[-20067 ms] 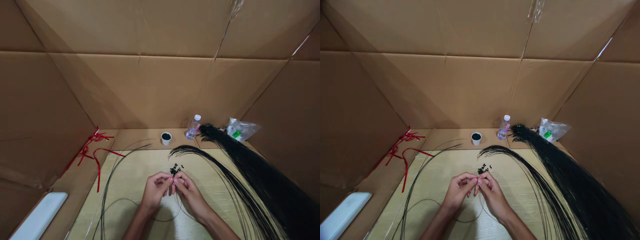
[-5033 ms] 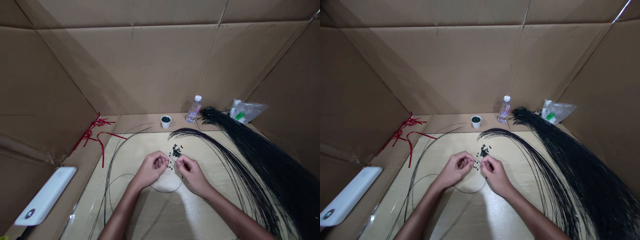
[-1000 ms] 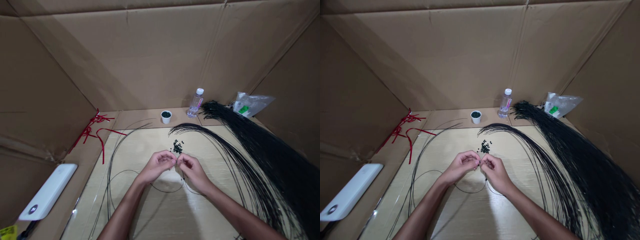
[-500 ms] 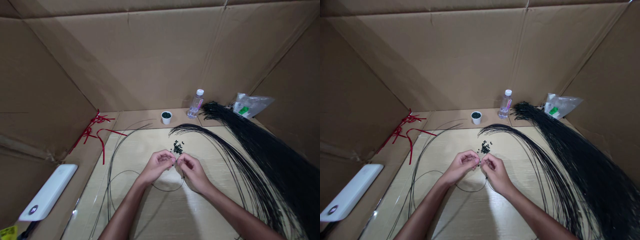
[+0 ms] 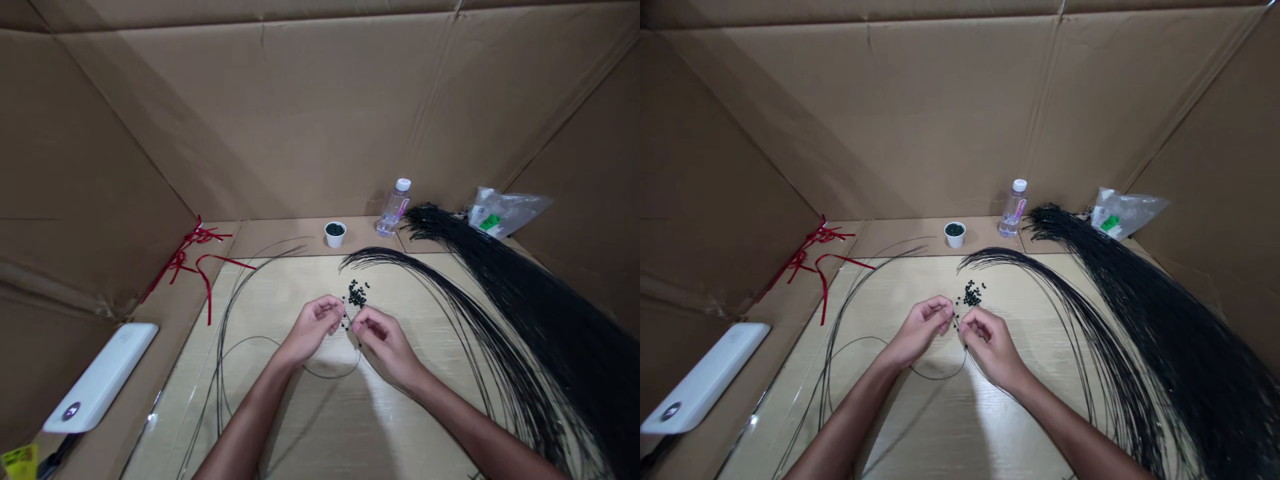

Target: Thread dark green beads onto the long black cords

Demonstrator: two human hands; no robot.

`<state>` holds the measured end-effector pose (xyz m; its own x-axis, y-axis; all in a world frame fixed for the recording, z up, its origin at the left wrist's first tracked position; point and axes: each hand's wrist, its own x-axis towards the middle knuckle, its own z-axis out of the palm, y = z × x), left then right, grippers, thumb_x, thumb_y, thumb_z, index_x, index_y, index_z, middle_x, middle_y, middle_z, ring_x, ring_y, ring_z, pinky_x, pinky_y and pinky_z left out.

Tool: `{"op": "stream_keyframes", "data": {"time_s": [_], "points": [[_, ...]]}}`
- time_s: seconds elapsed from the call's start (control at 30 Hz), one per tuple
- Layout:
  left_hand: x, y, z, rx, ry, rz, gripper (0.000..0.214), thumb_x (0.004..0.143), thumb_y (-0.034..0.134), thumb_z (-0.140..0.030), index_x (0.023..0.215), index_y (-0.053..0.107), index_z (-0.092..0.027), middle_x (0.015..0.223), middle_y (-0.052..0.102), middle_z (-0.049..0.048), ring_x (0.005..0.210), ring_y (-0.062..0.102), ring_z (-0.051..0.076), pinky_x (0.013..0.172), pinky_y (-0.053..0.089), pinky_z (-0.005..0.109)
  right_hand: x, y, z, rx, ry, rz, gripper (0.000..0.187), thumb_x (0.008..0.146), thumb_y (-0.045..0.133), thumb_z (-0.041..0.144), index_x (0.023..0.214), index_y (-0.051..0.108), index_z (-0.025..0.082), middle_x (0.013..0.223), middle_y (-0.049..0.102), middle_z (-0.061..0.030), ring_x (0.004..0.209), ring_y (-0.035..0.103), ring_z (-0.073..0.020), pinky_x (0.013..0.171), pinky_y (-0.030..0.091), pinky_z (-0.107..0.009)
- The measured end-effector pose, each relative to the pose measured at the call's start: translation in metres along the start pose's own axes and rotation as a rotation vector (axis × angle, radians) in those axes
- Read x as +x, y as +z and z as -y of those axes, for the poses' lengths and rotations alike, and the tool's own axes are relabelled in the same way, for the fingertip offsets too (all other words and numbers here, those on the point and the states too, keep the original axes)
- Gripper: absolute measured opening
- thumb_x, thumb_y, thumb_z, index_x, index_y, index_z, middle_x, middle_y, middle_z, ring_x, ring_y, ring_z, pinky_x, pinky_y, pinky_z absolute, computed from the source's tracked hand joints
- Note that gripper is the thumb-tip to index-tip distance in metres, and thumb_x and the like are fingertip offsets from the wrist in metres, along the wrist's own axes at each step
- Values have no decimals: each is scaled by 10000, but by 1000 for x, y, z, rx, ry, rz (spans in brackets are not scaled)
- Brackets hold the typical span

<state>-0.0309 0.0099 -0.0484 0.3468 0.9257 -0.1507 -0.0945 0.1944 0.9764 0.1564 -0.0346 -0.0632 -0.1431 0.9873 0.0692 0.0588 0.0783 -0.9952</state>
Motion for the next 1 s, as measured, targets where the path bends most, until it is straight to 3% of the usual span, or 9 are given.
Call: {"op": "stream_keyframes", "data": {"time_s": [0.13,0.33,0.43,0.6,0.7,0.8,0.9,1.0], "points": [[3,-2,3,-69,-9,-54,438,811,869,-572,844,686,-176,647,500,-40,608,412,118,614,327,268,-1,0,2,-21,-25,-7,346,1006,667,462,768,635,214,726,567,-9,683,474,-178,639,349,-311],[0,-2,5,-45,-16,-4,447,837,864,-579,861,703,-163,644,481,-49,600,373,107,602,284,262,-1,1,1,22,15,-87,388,1014,660,556,836,653,210,695,508,19,615,400,-155,580,301,-298],[-2,2,4,-6,7,35,440,836,877,-569,858,726,-157,730,588,-10,672,474,121,662,363,254,0,1,-1,50,10,-83,354,1017,675,552,928,687,210,740,506,19,646,410,-157,595,307,-294],[-4,0,-2,52,40,75,412,851,868,-557,947,799,-162,927,746,72,860,638,193,827,481,296,1,1,-4,52,11,-42,360,1012,683,528,839,648,213,713,479,26,655,413,-160,610,320,-289],[-5,-13,-5,237,107,-2,343,935,792,-491,1070,818,-176,916,748,66,809,621,186,749,462,281,2,2,-4,73,58,-69,344,990,687,510,821,634,215,681,481,33,610,391,-149,574,304,-280],[-5,-27,-6,532,232,-75,157,962,735,-334,959,807,-194,797,693,26,701,558,164,672,409,273,3,3,-4,76,88,-79,314,962,696,473,798,620,217,670,491,32,590,376,-142,551,284,-276],[-5,-34,-6,760,334,-13,96,935,695,-200,940,791,-205,834,693,31,714,575,170,692,420,282,2,4,-5,71,85,-80,277,955,692,430,797,617,214,679,505,29,616,403,-146,576,301,-276],[-6,-35,-7,859,389,46,111,930,704,-190,990,793,-217,884,700,46,751,607,188,717,437,292,2,4,-6,73,72,-80,246,956,679,393,800,622,211,699,526,23,650,438,-153,613,330,-279]]}}
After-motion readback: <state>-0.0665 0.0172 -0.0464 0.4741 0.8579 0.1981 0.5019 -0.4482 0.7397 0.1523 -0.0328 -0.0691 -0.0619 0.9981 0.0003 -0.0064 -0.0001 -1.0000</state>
